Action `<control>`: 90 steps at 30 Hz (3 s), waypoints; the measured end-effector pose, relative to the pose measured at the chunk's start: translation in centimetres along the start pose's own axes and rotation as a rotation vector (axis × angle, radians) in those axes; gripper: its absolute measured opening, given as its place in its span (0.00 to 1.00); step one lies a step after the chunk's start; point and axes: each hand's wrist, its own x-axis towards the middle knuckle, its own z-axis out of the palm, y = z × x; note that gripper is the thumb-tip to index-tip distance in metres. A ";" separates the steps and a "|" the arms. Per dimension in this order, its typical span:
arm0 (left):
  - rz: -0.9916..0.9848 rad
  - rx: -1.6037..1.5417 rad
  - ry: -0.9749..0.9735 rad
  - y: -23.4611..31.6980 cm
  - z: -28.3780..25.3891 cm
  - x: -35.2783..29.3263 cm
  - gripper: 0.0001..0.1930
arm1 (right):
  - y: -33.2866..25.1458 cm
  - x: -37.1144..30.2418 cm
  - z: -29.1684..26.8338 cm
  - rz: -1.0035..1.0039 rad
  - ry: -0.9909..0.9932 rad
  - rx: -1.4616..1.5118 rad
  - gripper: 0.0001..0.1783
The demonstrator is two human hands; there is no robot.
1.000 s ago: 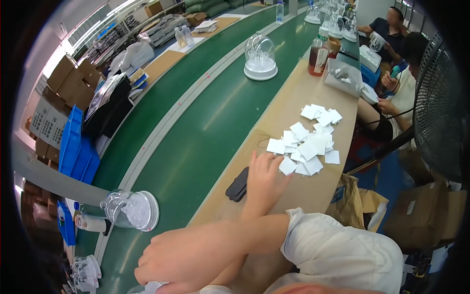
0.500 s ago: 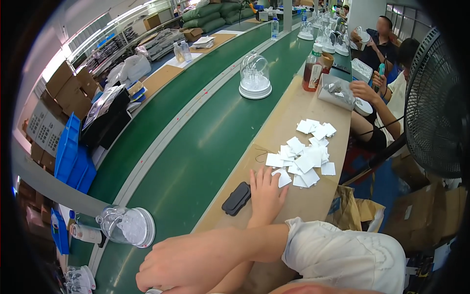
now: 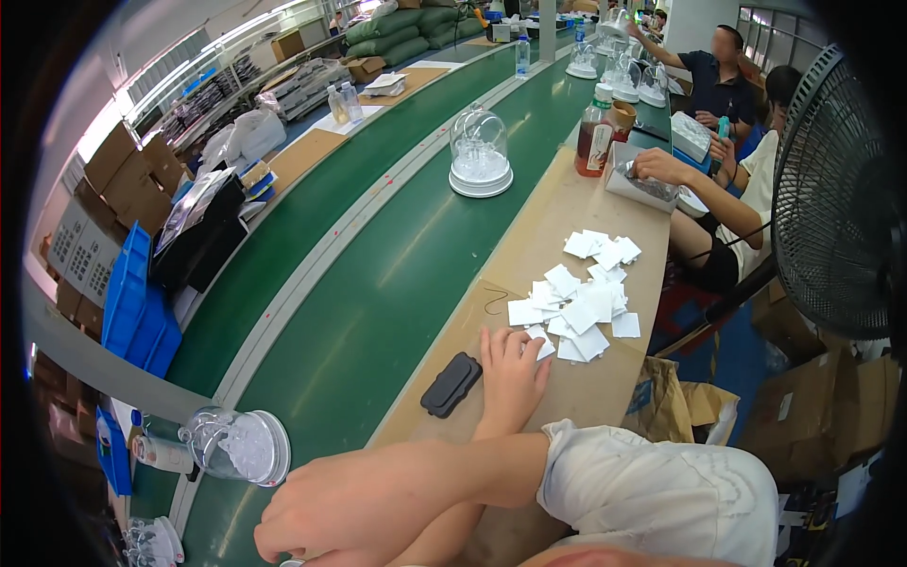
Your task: Assembling components of a light fixture, including the base, battery covers, and labels, on a factory assembly line.
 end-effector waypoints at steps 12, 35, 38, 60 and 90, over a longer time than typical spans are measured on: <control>0.073 0.024 -0.025 0.3 0.6 0.0 0.17 | 0.3 0.0 0.1 -0.018 0.000 -0.002 0.16; 0.050 -0.027 -0.043 0.3 0.0 0.2 0.16 | 0.3 0.0 0.2 0.012 -0.023 -0.013 0.16; 0.034 -0.044 -0.002 0.6 0.0 0.4 0.18 | 0.2 0.0 0.3 0.016 -0.021 -0.012 0.16; -0.226 -0.020 0.298 -0.2 -8.7 2.9 0.20 | -0.6 -2.9 -5.5 -0.117 0.615 -0.020 0.08; -0.557 -0.700 0.243 -6.1 -15.5 9.8 0.37 | 0.2 -6.2 -8.2 -0.060 0.662 0.073 0.10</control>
